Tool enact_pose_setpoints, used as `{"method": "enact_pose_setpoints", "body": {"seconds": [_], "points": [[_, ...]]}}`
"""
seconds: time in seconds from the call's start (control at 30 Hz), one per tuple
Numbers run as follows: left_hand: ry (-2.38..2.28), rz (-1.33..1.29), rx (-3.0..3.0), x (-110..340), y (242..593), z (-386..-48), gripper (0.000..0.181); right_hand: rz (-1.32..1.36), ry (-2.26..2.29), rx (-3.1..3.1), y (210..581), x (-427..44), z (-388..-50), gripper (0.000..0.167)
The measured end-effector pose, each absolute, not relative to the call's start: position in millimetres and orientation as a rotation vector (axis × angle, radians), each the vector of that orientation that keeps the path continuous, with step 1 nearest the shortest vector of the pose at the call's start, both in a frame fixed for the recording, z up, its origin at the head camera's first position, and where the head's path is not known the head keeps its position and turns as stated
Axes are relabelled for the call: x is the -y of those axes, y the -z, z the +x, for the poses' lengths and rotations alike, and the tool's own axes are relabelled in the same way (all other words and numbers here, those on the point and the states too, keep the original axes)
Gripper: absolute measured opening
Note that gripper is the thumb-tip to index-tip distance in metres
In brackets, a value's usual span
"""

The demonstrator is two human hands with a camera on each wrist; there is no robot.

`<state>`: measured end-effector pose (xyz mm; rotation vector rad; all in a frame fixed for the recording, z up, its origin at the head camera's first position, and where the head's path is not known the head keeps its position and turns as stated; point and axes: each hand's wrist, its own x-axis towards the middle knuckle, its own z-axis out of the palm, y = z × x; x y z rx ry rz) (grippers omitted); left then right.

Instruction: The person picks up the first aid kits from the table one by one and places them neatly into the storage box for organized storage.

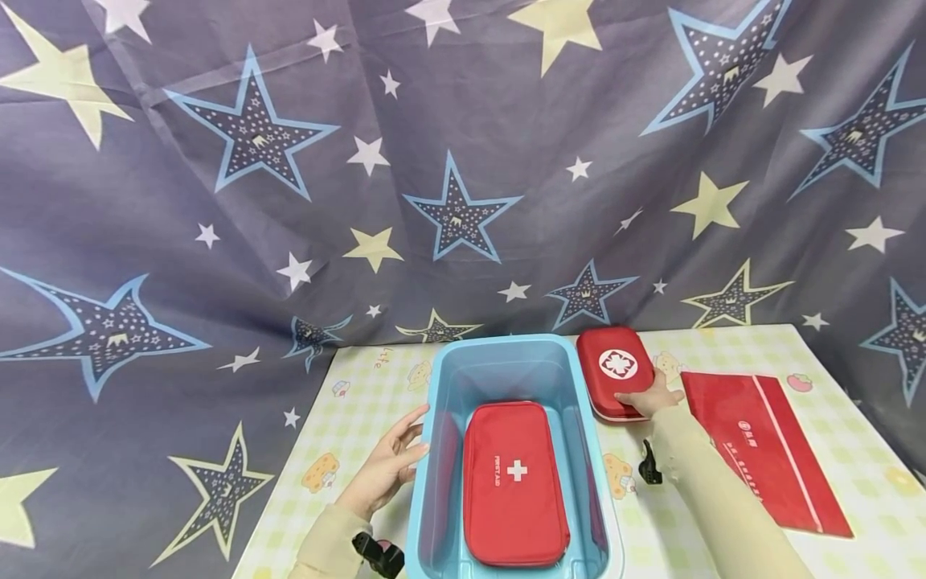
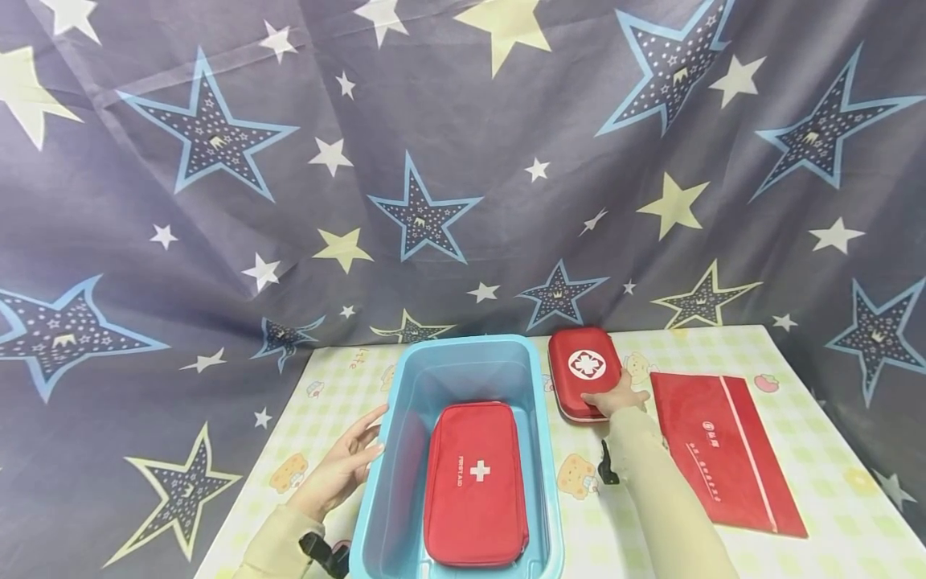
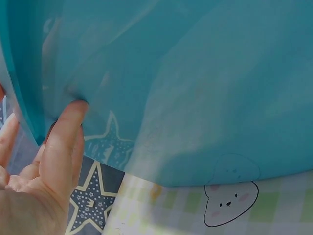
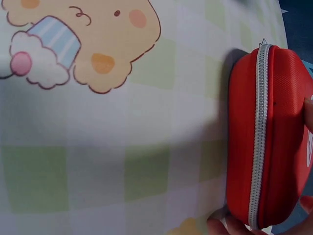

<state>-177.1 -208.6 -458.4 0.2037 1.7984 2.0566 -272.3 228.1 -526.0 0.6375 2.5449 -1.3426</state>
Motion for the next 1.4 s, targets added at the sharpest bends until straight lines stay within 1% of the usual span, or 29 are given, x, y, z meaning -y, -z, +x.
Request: {"method": "enact_pose_setpoints", "body": {"seconds": [0.3, 0.63, 0.8, 1.0, 1.13, 1.3, 1.4], "points": [[-2.062, 0.263, -1.798, 209, 457, -176, 0.067, 0.669, 1.364, -2.545, 527, -226, -278, 0.097], [-2.057, 0.241, -1.814, 209, 456, -174, 0.067, 0.552, 1.417, -2.542, 521, -227, -275, 0.107], [-2.052, 0.216, -1.823, 208, 455, -174, 0.067, 0.531, 1.485, -2.517, 529, -232, -277, 0.109], [-2.058, 0.206, -1.823, 208, 456, -173, 0.067, 0.518, 1.569, -2.484, 532, -237, -274, 0.107], [-2.059, 0.211, -1.824, 208, 456, -173, 0.067, 0.573, 1.681, -2.382, 531, -240, -271, 0.105], [-2.053, 0.220, -1.831, 207, 455, -173, 0.066, 0.665, 1.850, -2.227, 526, -243, -266, 0.098], [-2.053, 0.216, -1.833, 207, 455, -173, 0.066, 0.656, 1.920, -2.148, 523, -246, -263, 0.095]]}}
